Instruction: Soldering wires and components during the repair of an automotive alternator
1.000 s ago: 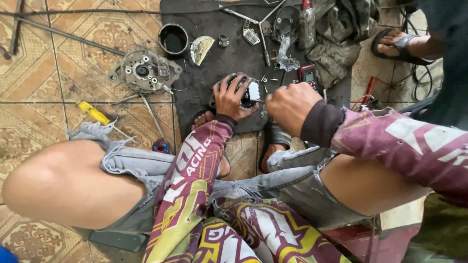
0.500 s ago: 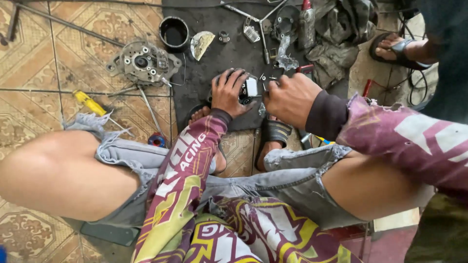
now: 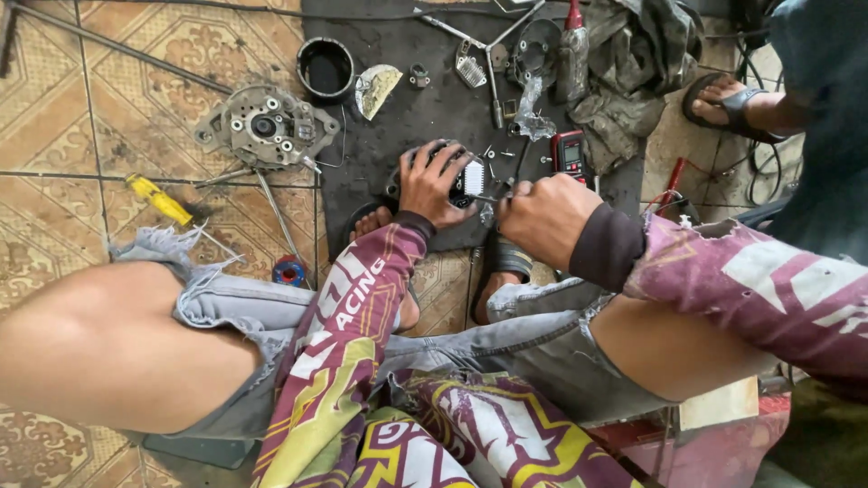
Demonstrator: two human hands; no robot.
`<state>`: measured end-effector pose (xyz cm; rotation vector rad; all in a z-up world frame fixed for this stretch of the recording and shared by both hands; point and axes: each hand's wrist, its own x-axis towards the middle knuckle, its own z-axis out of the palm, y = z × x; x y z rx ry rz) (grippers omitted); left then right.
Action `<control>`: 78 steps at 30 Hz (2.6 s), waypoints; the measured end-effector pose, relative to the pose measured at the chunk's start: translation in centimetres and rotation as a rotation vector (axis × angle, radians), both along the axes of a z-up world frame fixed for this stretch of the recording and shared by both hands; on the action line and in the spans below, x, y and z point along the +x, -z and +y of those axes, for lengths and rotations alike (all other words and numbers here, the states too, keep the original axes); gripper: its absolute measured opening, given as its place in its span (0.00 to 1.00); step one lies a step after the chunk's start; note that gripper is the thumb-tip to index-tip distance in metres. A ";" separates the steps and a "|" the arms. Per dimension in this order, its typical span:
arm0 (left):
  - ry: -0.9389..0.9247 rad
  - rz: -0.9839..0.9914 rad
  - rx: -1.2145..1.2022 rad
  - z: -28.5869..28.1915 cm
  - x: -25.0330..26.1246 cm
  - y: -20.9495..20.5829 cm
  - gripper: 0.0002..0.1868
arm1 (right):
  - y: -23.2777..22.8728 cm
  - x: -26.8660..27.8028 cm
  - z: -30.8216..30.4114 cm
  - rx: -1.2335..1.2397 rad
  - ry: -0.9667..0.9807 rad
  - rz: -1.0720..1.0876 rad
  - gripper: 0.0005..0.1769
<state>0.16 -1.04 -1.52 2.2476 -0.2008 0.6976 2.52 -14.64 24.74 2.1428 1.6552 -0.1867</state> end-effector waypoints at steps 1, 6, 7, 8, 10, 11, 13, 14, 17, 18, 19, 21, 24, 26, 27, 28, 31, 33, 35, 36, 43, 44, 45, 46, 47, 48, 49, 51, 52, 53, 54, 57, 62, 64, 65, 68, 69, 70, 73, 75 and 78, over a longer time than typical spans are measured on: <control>0.004 0.006 -0.005 0.1 -0.3 0.2 0.43 | 0.2 -0.1 0.0 -0.005 0.004 0.006 0.10; -0.016 -0.041 -0.017 -0.5 0.3 1.5 0.42 | 0.7 0.2 -0.1 -0.041 0.191 0.061 0.13; -0.018 -0.034 -0.014 -0.3 -0.1 1.5 0.42 | 0.4 0.1 0.2 -0.039 0.189 0.068 0.13; -0.007 -0.015 -0.001 -0.3 0.1 1.4 0.43 | -0.1 0.3 0.3 -0.058 0.261 0.086 0.14; -0.007 -0.001 0.018 0.0 -0.1 0.5 0.43 | -1.1 0.6 0.5 -0.070 0.323 0.100 0.15; 0.019 0.045 0.001 0.3 -0.4 -0.2 0.43 | -1.6 0.8 0.5 -0.099 0.420 0.163 0.18; 0.038 0.050 0.007 1.5 0.9 -1.6 0.43 | -3.2 2.4 1.5 -0.095 0.512 0.190 0.22; 0.058 0.079 -0.016 1.6 0.3 -2.3 0.44 | -4.2 2.5 2.0 -0.084 0.518 0.184 0.20; 0.066 0.132 -0.099 1.6 -0.8 -4.1 0.41 | -3.8 3.9 1.5 -0.031 0.494 0.118 0.15; 0.048 0.141 -0.154 1.8 -0.3 -4.7 0.37 | -3.2 5.0 1.1 0.017 0.458 0.042 0.13; 0.054 0.131 -0.154 1.3 0.1 -4.3 0.37 | -3.3 5.2 0.9 0.019 0.463 0.032 0.13; -0.014 0.118 -0.148 1.0 0.3 -3.2 0.22 | -3.1 5.5 0.9 0.007 0.490 0.053 0.13; -0.061 0.116 -0.107 0.6 0.7 -3.1 0.14 | -4.4 5.3 1.3 0.023 0.504 0.050 0.15; -0.061 0.111 -0.092 0.7 0.6 -3.4 0.12 | -3.9 5.3 0.9 0.021 0.501 0.054 0.14; -0.056 0.102 -0.080 0.7 0.6 -3.6 0.10 | -3.8 5.3 0.7 0.017 0.503 0.054 0.14; -0.052 0.102 -0.081 0.6 0.6 -3.5 0.10 | -3.6 5.2 0.4 0.016 0.507 0.053 0.14; -0.052 0.099 -0.065 0.9 0.7 -3.2 0.08 | -2.8 5.3 0.1 0.041 0.490 0.066 0.14; -0.042 0.079 -0.066 0.9 0.6 -3.2 0.08 | -2.2 5.3 -0.4 0.057 0.421 0.075 0.12; -0.044 0.082 -0.068 0.8 0.7 -3.1 0.08 | -2.6 5.2 0.0 0.072 0.366 0.073 0.11; -0.050 0.088 -0.068 0.9 0.6 -3.1 0.09 | -2.7 5.1 0.3 0.088 0.309 0.074 0.10; -0.007 0.059 -0.068 0.6 0.8 -2.7 0.19 | -2.3 4.4 1.7 0.139 -0.168 -0.141 0.04; -0.038 0.032 -0.052 0.4 1.0 -2.3 0.15 | -1.6 4.6 1.7 0.114 -0.160 -0.118 0.05; -0.069 0.005 -0.037 0.2 1.1 -1.9 0.12 | -1.0 4.8 1.7 0.088 -0.153 -0.096 0.07; -0.062 0.005 -0.037 0.1 0.8 -2.1 0.12 | -0.5 4.5 1.7 0.088 -0.146 -0.096 0.07; -0.083 -0.004 -0.028 0.0 0.4 -2.4 0.09 | -0.1 4.2 1.6 0.079 -0.096 -0.064 0.07; -0.110 -0.020 -0.018 -0.1 0.7 -2.8 0.06 | 0.2 4.5 1.7 0.073 -0.053 -0.039 0.07; -0.110 -0.027 -0.017 0.0 1.4 -2.8 0.06 | -0.2 4.9 1.9 0.074 -0.053 -0.047 0.07; -0.170 -0.063 0.000 -0.3 0.9 -2.5 0.07 | -0.6 4.3 1.9 0.043 0.169 0.058 0.08; -0.161 -0.061 0.001 -0.3 0.9 -2.7 0.07 | -0.5 4.5 1.9 0.044 0.177 0.059 0.08; -0.174 -0.071 0.009 -0.2 0.8 -2.9 0.07 | -0.4 4.7 1.7 0.048 0.335 0.117 0.11; -0.193 -0.082 0.017 -0.2 0.8 -3.1 0.07 | -0.4 5.0 1.7 0.054 0.486 0.173 0.15; -0.140 -0.083 0.023 0.1 0.9 -3.8 0.05 | -0.1 6.0 2.4 0.007 0.872 0.234 0.18; -0.021 0.019 -0.022 0.8 0.8 -2.9 0.10 | -2.7 4.7 1.8 -0.033 0.700 0.348 0.31; 0.023 0.057 -0.025 1.6 1.1 -3.6 0.11 | -3.0 4.5 2.0 -0.086 0.435 0.232 0.26; 0.075 0.089 -0.019 2.0 1.2 -4.4 0.18 | -2.0 4.9 1.4 0.028 0.155 0.059 0.13; 0.121 0.122 -0.026 1.6 0.7 -4.1 0.26 | -0.5 4.4 0.7 0.091 -0.051 -0.055 0.08; 0.100 0.101 -0.032 1.4 1.1 -3.7 0.26 | -0.4 4.5 0.8 0.044 0.006 -0.020 0.09; 0.100 0.111 -0.037 1.3 1.3 -3.3 0.26 | -0.4 4.8 0.7 0.040 0.007 -0.010 0.09; 0.095 0.088 -0.033 0.4 0.9 -2.4 0.25 | -0.8 4.5 0.1 -0.038 0.237 0.114 0.12; 0.051 0.067 -0.057 0.5 1.1 -2.4 0.24 | -1.3 4.7 0.8 -0.053 0.365 0.136 0.17; 0.033 0.043 -0.058 0.3 1.4 -1.4 0.24 | -1.3 4.9 1.1 -0.092 0.536 0.134 0.21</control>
